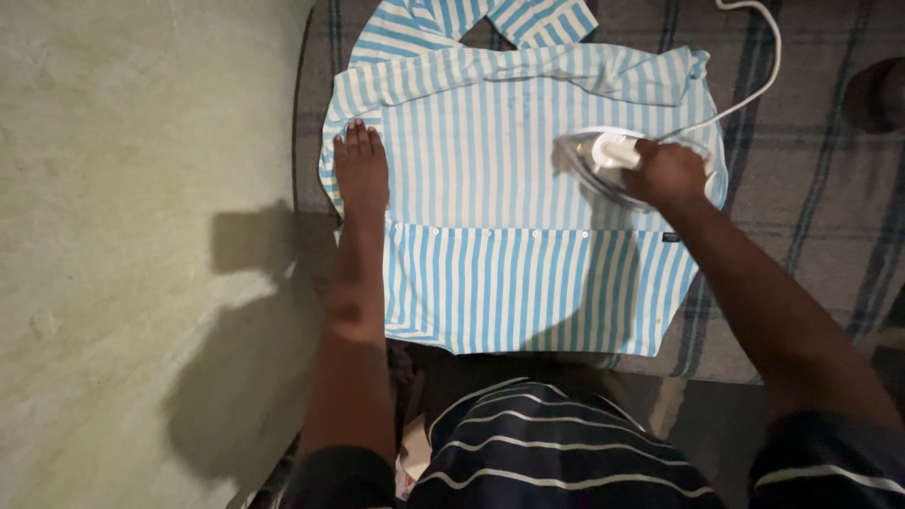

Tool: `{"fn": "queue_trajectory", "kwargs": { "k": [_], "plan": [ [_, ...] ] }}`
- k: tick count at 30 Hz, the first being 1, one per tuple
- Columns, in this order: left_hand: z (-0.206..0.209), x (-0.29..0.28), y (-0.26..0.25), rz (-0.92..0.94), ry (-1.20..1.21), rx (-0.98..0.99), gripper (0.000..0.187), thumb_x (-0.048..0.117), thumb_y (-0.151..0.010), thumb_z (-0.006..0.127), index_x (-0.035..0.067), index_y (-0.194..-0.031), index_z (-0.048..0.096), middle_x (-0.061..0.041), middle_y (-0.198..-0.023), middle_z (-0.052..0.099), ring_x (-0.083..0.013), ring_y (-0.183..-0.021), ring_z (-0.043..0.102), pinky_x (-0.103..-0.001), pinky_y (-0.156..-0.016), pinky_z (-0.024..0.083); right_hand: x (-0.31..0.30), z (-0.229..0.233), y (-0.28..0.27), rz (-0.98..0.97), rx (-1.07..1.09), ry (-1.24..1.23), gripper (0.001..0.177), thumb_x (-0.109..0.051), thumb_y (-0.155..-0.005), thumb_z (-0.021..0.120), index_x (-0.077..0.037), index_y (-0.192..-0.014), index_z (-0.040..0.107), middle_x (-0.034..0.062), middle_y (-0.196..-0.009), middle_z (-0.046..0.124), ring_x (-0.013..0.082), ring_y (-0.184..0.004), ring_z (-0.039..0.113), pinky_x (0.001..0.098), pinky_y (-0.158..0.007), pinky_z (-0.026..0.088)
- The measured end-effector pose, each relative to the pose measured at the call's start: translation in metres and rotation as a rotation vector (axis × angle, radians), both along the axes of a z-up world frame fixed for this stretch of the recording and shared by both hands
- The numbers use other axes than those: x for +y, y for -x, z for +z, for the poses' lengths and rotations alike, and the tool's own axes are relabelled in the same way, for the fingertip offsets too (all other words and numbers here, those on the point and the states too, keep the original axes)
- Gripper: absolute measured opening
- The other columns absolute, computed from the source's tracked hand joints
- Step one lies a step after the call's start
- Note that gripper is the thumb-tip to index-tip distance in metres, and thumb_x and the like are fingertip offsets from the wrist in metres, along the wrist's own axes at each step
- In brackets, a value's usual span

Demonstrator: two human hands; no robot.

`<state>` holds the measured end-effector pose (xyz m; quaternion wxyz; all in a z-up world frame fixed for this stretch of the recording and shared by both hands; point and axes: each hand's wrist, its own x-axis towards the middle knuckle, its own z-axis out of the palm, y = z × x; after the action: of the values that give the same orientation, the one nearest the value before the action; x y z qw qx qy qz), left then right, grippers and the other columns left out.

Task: The person irons a blue and white striped shirt laid out on an ironing board. They smooth the fabric with their hands, use a white iron to press the shirt, and adjust the garment's position multiple times.

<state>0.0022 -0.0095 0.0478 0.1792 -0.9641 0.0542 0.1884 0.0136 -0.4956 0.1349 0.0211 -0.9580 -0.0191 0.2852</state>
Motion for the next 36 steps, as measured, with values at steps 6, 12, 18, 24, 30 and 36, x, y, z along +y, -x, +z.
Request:
{"fn": "queue_trajectory", "kwargs": {
  "k": [6,12,18,24,30,36],
  "plan": [
    [0.018,-0.006,-0.006,0.008,-0.024,0.031,0.086,0.029,-0.089,0.075,0.001,-0.159,0.032,-0.020,-0.167,0.027,-0.0308,-0.155,0.025,-0.050,-0.125,0.015,-0.020,-0.018,-0.007,-0.038,-0.198,-0.048,0.034,-0.034,-0.098,0.074,-0.007,-0.118,0.075,0.0167,-0.088,0.077,0.0269,-0.063,0.071,0.0423,-0.059,0.057],
    [0.023,-0.006,-0.002,-0.017,-0.066,0.071,0.104,0.033,-0.079,0.085,0.000,-0.160,0.030,-0.021,-0.168,0.025,-0.0316,-0.156,0.025,-0.049,-0.125,0.016,-0.049,-0.038,-0.046,-0.314,-0.438,-0.149,0.032,-0.026,-0.098,0.078,-0.001,-0.117,0.074,0.0210,-0.093,0.076,0.0305,-0.071,0.074,0.0447,-0.064,0.060],
    [0.011,-0.002,0.002,0.014,-0.029,0.100,0.112,0.029,-0.068,0.090,-0.003,-0.158,0.031,-0.022,-0.166,0.027,-0.0329,-0.154,0.027,-0.048,-0.124,0.018,-0.069,-0.037,-0.057,-0.315,-0.542,-0.150,0.031,-0.022,-0.091,0.083,0.000,-0.112,0.077,0.0233,-0.095,0.076,0.0354,-0.078,0.075,0.0475,-0.070,0.059],
    [0.019,-0.003,0.002,-0.054,0.006,-0.063,0.107,0.030,-0.070,0.089,-0.004,-0.157,0.036,-0.025,-0.165,0.034,-0.0340,-0.154,0.030,-0.050,-0.125,0.019,-0.070,-0.012,-0.066,-0.616,-0.333,-0.154,0.037,-0.027,-0.090,0.082,-0.003,-0.116,0.073,0.0195,-0.098,0.074,0.0356,-0.080,0.074,0.0484,-0.072,0.061],
    [-0.010,0.011,0.003,-0.043,0.010,0.015,0.098,0.032,-0.072,0.086,-0.004,-0.152,0.043,-0.025,-0.159,0.041,-0.0339,-0.148,0.039,-0.049,-0.118,0.027,-0.113,-0.022,-0.049,-0.474,-0.441,-0.052,0.038,-0.022,-0.084,0.085,-0.002,-0.114,0.076,0.0203,-0.096,0.075,0.0350,-0.078,0.074,0.0481,-0.066,0.059],
    [-0.053,0.013,-0.001,0.406,0.765,-0.398,0.037,0.030,-0.119,0.058,0.000,-0.140,0.057,-0.011,-0.149,0.060,-0.0291,-0.137,0.053,-0.041,-0.124,0.037,-0.166,-0.030,-0.019,-0.674,-0.376,0.023,0.037,-0.027,-0.091,0.080,-0.003,-0.118,0.075,0.0200,-0.099,0.075,0.0345,-0.080,0.076,0.0473,-0.070,0.060]
  ]
}}
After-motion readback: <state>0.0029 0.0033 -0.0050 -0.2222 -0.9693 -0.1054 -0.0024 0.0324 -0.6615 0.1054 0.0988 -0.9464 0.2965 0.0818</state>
